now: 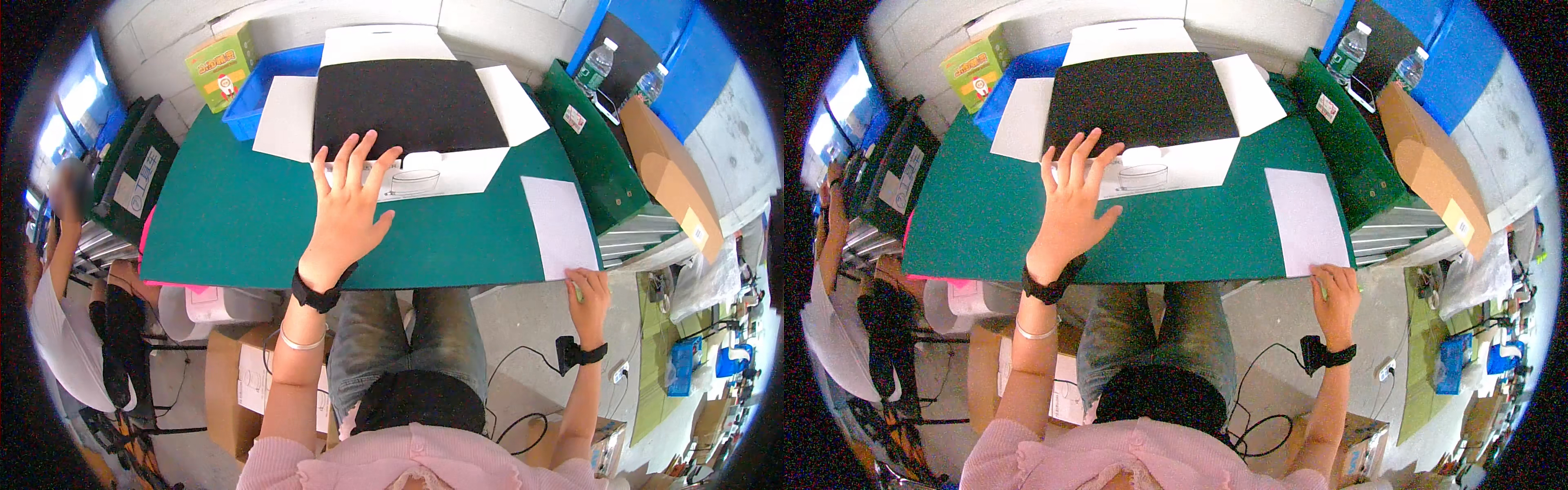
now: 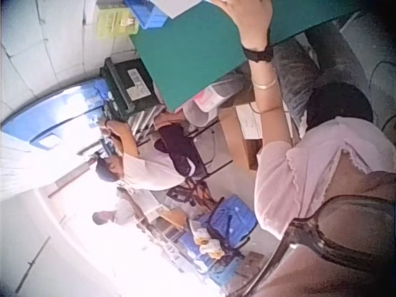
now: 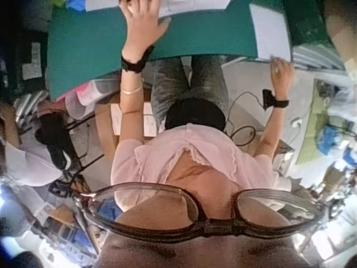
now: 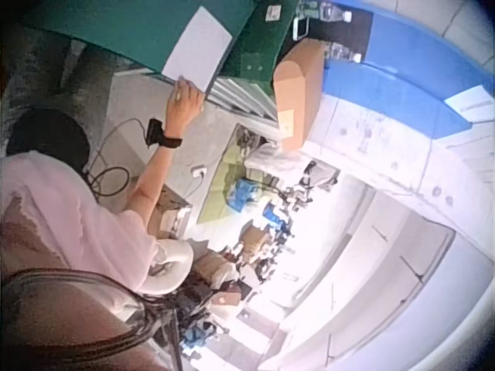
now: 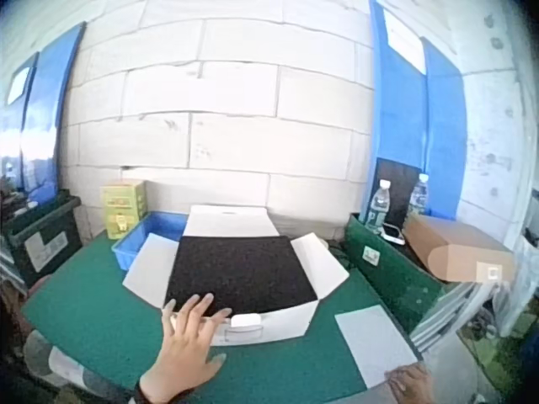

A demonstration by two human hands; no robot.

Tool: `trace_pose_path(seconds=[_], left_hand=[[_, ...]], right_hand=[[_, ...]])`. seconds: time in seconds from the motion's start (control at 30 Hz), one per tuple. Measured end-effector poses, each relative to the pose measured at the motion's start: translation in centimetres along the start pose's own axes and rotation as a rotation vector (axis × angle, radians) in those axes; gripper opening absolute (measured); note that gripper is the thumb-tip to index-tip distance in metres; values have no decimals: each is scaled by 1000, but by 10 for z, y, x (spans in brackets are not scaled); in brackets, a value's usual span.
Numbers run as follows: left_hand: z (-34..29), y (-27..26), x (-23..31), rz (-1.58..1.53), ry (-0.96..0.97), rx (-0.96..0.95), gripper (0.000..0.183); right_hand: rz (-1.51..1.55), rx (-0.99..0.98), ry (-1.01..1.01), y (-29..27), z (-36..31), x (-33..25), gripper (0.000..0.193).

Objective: Unboxing a LIDAR device, inspecting it, and placing it into a shipping box.

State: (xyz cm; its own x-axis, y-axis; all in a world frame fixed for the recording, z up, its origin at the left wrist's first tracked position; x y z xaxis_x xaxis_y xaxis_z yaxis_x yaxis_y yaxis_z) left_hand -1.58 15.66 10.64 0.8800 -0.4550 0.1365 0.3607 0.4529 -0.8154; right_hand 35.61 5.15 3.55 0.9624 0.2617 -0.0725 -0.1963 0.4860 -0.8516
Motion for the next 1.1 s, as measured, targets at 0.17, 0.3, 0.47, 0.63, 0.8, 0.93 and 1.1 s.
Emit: trace_pose_path(seconds=[0.17, 0.3, 0.47, 0.63, 0.8, 0.93, 1.1], left_hand=[[-4, -6, -3, -68, 37, -30, 78], [-4, -8, -3, -133, 62, -71, 70], [-6, -8, -1, -110, 55, -80, 68], [-5, -10, 1, -144, 39, -70, 65], [-7, -15, 2, -152, 39, -49, 61], [-13, -21, 2, -176, 47, -35, 61], [-23, -28, 4, -167, 65, -10, 61]], right_hand=[[16, 184, -56, -24, 13, 6, 17], [-57, 478, 140, -75, 50, 28, 8], [-116, 685, 226, -147, 117, 23, 14], [-116, 914, 141, -194, 174, -21, 18], [258, 933, -34, -190, 211, -65, 12], [509, 628, -356, -134, 239, -114, 11], [531, 120, -388, -22, 247, -145, 16]])
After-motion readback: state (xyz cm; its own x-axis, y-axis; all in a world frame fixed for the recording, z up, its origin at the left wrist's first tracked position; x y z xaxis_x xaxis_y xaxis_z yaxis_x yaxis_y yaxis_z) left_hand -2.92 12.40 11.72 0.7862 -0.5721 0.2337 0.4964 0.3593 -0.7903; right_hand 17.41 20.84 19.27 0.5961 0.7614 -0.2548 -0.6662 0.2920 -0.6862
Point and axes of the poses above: each hand's wrist, its own z-axis towards the middle knuckle, its own y-axis out of the palm, x = y × z, the point moved 8 cm from there along z, towards the middle knuckle, and after that the axes turned 2 degrees about -y, right-handed, at the moved point
